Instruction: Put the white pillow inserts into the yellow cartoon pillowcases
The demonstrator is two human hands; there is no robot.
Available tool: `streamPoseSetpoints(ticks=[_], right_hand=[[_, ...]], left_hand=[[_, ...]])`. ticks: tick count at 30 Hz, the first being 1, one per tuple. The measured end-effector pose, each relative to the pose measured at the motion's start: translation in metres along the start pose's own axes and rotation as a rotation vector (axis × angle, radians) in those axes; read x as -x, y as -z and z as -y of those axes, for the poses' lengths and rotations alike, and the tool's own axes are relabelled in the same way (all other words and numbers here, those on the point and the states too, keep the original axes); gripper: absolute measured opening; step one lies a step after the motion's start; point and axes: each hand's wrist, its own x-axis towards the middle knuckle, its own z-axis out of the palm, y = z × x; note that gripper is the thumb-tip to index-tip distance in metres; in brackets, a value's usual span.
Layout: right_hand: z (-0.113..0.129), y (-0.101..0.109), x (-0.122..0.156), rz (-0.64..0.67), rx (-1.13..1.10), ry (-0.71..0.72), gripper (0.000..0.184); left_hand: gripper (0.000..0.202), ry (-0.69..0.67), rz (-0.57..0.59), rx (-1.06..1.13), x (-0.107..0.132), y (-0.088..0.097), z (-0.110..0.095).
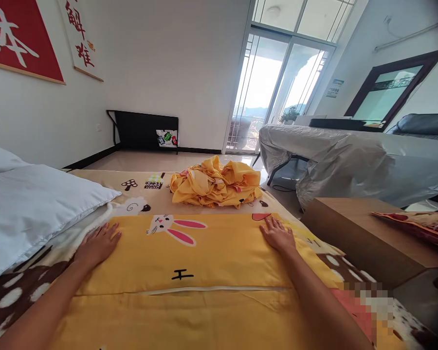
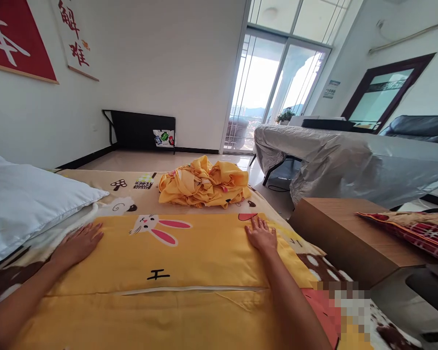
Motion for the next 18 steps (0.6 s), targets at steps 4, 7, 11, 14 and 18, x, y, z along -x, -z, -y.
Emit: streamPoseSetpoints(ticks=[4, 7, 11, 14, 18], right_hand=[[0.044, 0.013, 0.018, -0.105, -0.018, 0.037, 0.057], [0.117, 0.012, 0.037, -0.147, -0.067, 0.323, 0.056], [0.2, -0.008, 0.057, -0.03, -0.139, 0.72, 0.056], [0.217, -0.021, 0.061, 0.04, -0.18, 0.827, 0.055], [0.21, -0.023, 0.058, 0.076, -0.213, 0.806, 0.053]], left_hand=[[0.053, -0.112, -0.018, -0.023, 0.01, 0.029, -0.062], [0.053, -0.296, 0.056, 0.095, 0.014, 0.043, -0.148], [0.052, -0.424, 0.081, 0.199, 0.018, 0.029, -0.241], [0.052, -0.47, 0.078, 0.263, 0.021, 0.01, -0.258], [0.053, -0.501, 0.066, 0.283, 0.021, 0.0, -0.238]])
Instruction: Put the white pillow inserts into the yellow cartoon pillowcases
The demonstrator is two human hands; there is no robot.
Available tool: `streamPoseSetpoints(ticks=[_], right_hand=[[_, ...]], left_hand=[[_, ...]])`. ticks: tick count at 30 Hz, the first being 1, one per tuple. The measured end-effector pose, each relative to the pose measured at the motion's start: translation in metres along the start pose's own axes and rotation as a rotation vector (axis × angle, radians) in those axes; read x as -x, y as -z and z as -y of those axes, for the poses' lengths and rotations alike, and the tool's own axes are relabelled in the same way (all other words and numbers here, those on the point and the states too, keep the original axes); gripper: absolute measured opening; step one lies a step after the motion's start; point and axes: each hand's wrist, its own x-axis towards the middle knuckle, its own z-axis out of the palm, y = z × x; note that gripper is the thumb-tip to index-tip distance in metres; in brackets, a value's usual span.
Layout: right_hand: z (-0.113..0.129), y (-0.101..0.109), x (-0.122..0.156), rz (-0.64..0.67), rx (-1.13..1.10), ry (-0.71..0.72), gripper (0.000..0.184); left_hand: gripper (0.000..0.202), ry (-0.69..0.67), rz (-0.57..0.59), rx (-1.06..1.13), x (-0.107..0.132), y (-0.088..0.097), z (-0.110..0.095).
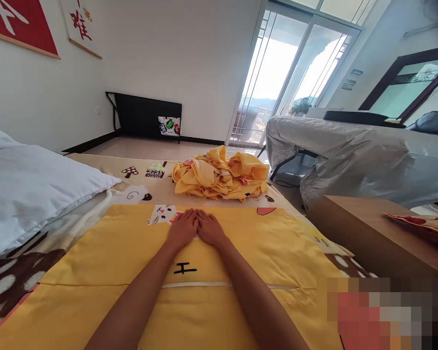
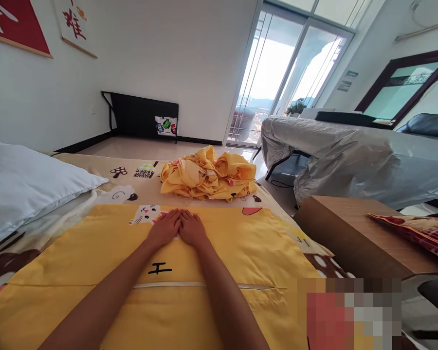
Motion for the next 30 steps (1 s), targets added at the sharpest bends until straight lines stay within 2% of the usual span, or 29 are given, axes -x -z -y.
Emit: streamPoseSetpoints(ticks=[4, 7, 13, 16, 20, 22, 24, 26, 27, 28, 30], right_hand=[[-0.005, 0.005, 0.004, 0.023, -0.008, -0.036, 0.055], [-0.02, 0.01, 0.011, 0.04, 0.003, -0.092, 0.059], [-0.085, 0.022, 0.047, 0.061, 0.073, -0.323, 0.06], [-0.123, 0.033, 0.075, 0.048, 0.14, -0.456, 0.058], [-0.166, 0.052, 0.113, 0.007, 0.227, -0.632, 0.059], [-0.182, 0.061, 0.131, -0.023, 0.254, -0.726, 0.06], [-0.19, 0.069, 0.143, -0.067, 0.278, -0.807, 0.06], [-0.187, 0.074, 0.147, -0.135, 0.312, -0.856, 0.059], [-0.179, 0.076, 0.144, -0.174, 0.329, -0.841, 0.057], [-0.168, 0.076, 0.139, -0.206, 0.341, -0.796, 0.055], [-0.134, 0.072, 0.119, -0.237, 0.342, -0.626, 0.053]], left_hand=[[0.054, 0.007, 0.022, -0.013, 0.007, 0.005, 0.016], [0.055, 0.039, 0.054, -0.023, 0.011, 0.009, 0.031], [0.057, 0.173, 0.103, -0.059, 0.026, 0.029, 0.077], [0.061, 0.273, 0.098, -0.089, 0.041, 0.045, 0.111], [0.064, 0.43, 0.052, -0.145, 0.074, 0.059, 0.175], [0.063, 0.413, 0.016, -0.182, 0.092, 0.06, 0.206], [0.063, 0.348, -0.035, -0.236, 0.107, 0.062, 0.225], [0.061, 0.271, -0.1, -0.313, 0.113, 0.066, 0.22], [0.06, 0.234, -0.124, -0.348, 0.112, 0.068, 0.208], [0.058, 0.192, -0.137, -0.37, 0.108, 0.071, 0.189], [0.056, 0.115, -0.105, -0.34, 0.093, 0.074, 0.135]])
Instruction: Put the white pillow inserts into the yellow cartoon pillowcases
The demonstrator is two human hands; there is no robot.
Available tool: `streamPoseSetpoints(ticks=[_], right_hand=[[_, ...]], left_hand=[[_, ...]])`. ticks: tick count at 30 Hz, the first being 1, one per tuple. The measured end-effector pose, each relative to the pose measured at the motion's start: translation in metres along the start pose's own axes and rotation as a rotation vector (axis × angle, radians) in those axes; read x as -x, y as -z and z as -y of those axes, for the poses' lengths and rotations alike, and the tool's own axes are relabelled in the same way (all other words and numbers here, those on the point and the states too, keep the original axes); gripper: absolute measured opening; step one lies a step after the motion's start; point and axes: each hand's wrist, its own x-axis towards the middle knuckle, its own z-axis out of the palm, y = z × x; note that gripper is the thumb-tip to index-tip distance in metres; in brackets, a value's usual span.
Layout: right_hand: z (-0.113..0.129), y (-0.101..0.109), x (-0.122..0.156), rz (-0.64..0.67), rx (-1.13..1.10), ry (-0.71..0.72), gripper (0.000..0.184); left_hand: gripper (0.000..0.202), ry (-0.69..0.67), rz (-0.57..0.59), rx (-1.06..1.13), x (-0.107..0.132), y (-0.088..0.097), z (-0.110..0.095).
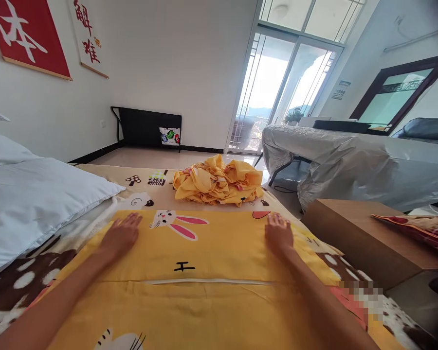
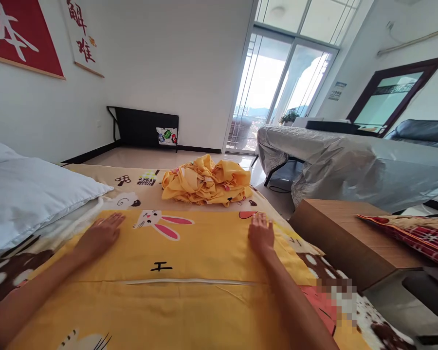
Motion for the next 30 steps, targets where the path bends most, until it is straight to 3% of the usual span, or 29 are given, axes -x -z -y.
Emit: streamPoseSetpoints(ticks=[3, 5, 7, 8, 10, 12, 19, 22, 24, 26, 27, 30], right_hand=[[0.081, 0.002, 0.009, 0.027, -0.08, 0.27, 0.051], [0.13, -0.004, 0.017, 0.092, -0.138, 0.46, 0.049], [0.158, -0.011, 0.021, 0.152, -0.181, 0.575, 0.051], [0.163, -0.016, 0.02, 0.174, -0.197, 0.595, 0.05], [0.152, -0.023, 0.015, 0.203, -0.214, 0.568, 0.049], [0.122, -0.03, 0.005, 0.227, -0.207, 0.478, 0.051], [-0.015, -0.035, -0.021, 0.236, -0.055, 0.083, 0.058], [-0.056, -0.031, -0.019, 0.217, 0.002, -0.046, 0.059], [-0.069, -0.028, -0.014, 0.191, 0.033, -0.108, 0.057], [-0.067, -0.023, -0.005, 0.096, 0.075, -0.123, 0.055], [-0.058, -0.019, 0.0, 0.024, 0.095, -0.097, 0.054], [-0.002, -0.004, 0.021, -0.126, 0.075, 0.103, 0.052]], left_hand=[[0.054, -0.161, 0.034, 0.133, -0.023, 0.02, -0.1], [0.054, -0.213, 0.063, 0.182, -0.038, 0.018, -0.157], [0.053, -0.212, 0.086, 0.231, -0.047, 0.006, -0.191], [0.052, -0.199, 0.091, 0.252, -0.05, -0.002, -0.198], [0.05, -0.161, 0.098, 0.279, -0.053, -0.016, -0.191], [0.051, -0.122, 0.108, 0.286, -0.053, -0.025, -0.166], [0.054, 0.091, 0.138, 0.21, -0.039, -0.03, -0.035], [0.056, 0.2, 0.129, 0.167, -0.017, -0.029, 0.02], [0.055, 0.214, 0.118, 0.149, -0.003, -0.027, 0.045], [0.053, 0.171, 0.076, 0.114, 0.006, -0.022, 0.05], [0.053, 0.127, 0.048, 0.094, 0.007, -0.018, 0.043], [0.053, -0.05, -0.007, 0.09, 0.003, -0.003, -0.016]])
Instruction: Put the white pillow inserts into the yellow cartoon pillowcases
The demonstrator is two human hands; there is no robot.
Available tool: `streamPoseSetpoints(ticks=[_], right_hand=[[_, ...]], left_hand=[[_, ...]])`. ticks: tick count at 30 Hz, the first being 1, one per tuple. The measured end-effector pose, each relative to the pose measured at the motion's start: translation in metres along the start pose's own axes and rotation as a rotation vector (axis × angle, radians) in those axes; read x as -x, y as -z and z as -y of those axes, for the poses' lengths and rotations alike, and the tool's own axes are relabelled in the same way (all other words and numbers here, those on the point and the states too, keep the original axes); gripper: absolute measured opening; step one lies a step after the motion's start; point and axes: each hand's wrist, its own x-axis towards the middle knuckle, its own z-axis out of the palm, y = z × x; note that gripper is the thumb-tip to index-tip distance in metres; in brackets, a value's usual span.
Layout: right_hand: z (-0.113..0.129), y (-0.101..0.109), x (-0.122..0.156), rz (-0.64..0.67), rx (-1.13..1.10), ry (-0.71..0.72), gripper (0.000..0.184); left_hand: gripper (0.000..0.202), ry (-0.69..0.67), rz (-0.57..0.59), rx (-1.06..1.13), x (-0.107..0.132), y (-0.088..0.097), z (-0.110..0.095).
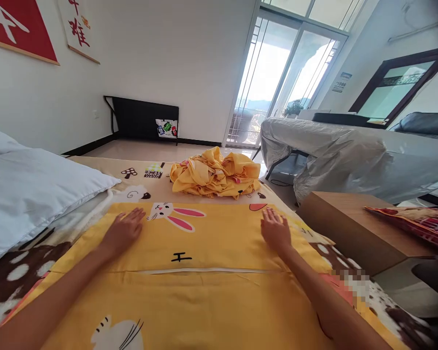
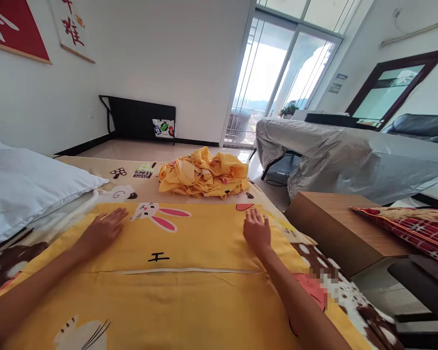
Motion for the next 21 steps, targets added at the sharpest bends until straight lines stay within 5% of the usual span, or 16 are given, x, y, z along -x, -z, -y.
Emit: streamPoseSetpoints(ticks=[5, 8, 11, 17, 21], right_hand=[[0.134, 0.025, 0.032, 0.173, -0.399, 0.39, 0.051], [0.164, 0.022, 0.043, 0.224, -0.454, 0.465, 0.05], [0.135, 0.011, 0.041, 0.268, -0.424, 0.365, 0.051], [0.018, -0.007, 0.036, 0.318, -0.21, 0.071, 0.056], [-0.038, -0.013, 0.047, 0.294, -0.046, 0.014, 0.056]], left_hand=[[0.055, -0.226, 0.046, 0.188, -0.017, -0.002, -0.143], [0.053, -0.267, 0.081, 0.225, -0.013, -0.015, -0.169], [0.051, -0.231, 0.093, 0.224, -0.002, -0.022, -0.133], [0.056, 0.033, 0.078, 0.138, 0.028, -0.019, -0.006], [0.061, 0.112, 0.057, 0.114, 0.055, -0.015, 0.053]])
